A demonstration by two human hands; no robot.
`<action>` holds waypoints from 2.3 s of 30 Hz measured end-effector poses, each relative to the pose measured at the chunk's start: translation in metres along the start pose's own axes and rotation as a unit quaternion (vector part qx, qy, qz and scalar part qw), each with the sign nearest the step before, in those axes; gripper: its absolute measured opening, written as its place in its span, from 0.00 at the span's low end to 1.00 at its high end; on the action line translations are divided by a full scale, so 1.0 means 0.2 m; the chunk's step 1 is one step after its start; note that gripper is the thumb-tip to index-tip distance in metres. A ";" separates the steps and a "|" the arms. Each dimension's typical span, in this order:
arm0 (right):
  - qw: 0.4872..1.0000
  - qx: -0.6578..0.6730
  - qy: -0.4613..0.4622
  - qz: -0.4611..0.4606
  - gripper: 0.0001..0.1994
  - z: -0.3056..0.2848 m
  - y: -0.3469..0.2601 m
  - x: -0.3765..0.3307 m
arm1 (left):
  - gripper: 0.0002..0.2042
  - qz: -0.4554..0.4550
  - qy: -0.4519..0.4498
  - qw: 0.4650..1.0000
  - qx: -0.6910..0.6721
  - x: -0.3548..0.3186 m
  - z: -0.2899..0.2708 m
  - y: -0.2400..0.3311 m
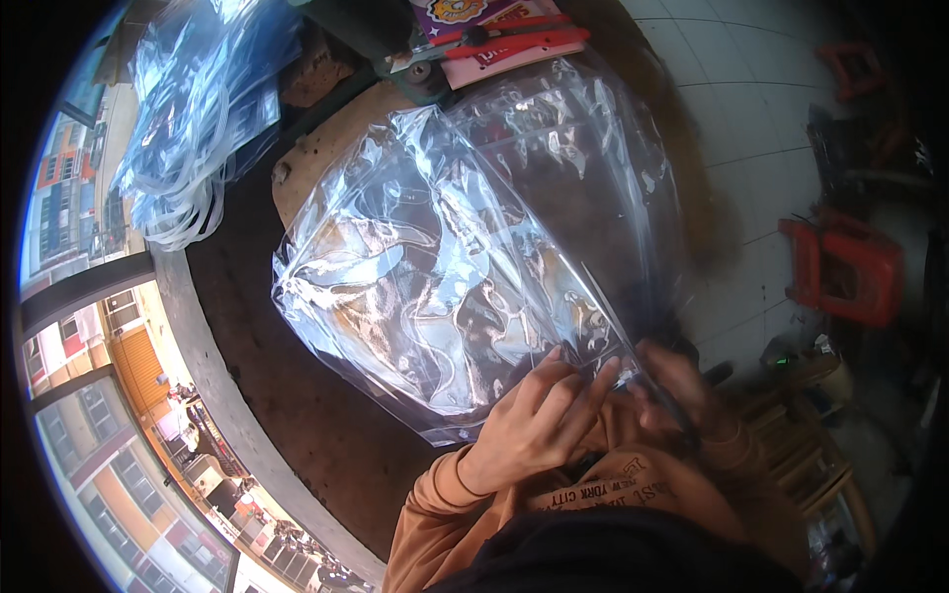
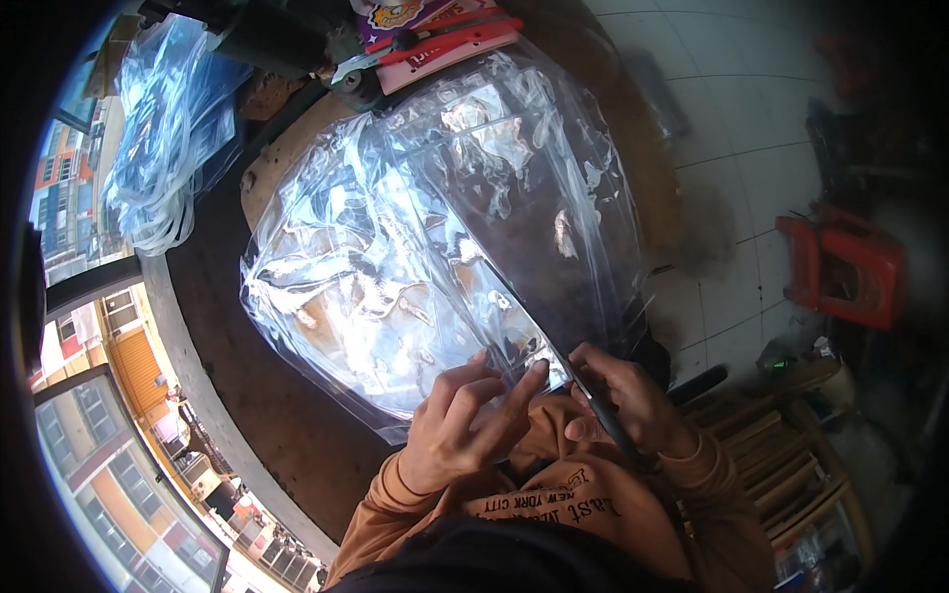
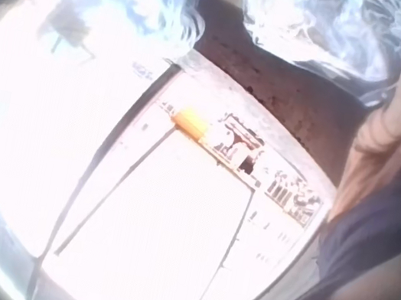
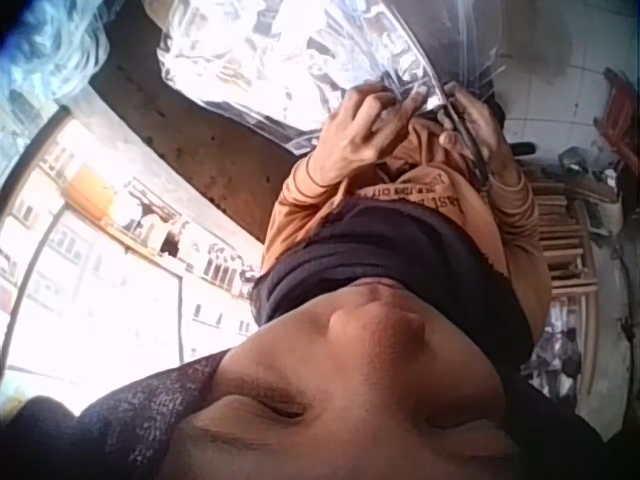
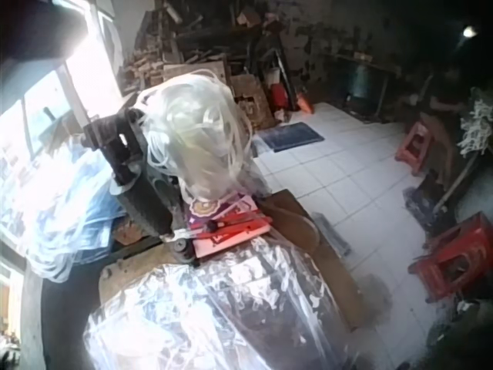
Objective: The person cuts clear plastic bags using shears and sorts the pieces by hand.
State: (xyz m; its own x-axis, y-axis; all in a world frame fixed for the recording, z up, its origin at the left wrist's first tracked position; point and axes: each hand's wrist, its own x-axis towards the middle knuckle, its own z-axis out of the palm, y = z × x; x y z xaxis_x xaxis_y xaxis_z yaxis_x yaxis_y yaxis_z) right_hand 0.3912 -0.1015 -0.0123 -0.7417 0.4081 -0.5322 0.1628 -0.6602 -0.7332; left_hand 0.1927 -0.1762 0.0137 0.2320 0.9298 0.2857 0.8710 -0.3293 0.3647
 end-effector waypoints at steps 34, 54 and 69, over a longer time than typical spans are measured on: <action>0.999 0.009 0.038 -0.001 0.26 0.04 -0.04 -0.01 | 0.25 -0.028 -0.001 1.000 -0.014 0.01 -0.01 0.01; 0.999 0.019 0.043 -0.015 0.28 0.05 -0.02 0.01 | 0.23 -0.020 -0.006 1.000 -0.022 0.01 -0.03 0.01; 0.998 -0.009 0.045 -0.037 0.30 0.07 -0.04 0.02 | 0.22 -0.030 -0.018 0.999 -0.027 0.01 -0.03 0.02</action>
State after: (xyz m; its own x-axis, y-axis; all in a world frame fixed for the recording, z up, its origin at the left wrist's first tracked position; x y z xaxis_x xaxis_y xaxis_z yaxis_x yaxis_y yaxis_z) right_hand 0.3782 -0.1030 -0.0017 -0.6908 0.5112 -0.5113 0.1219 -0.6147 -0.7793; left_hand 0.1929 -0.1764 0.0214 0.1963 0.9532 0.2301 0.8591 -0.2803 0.4283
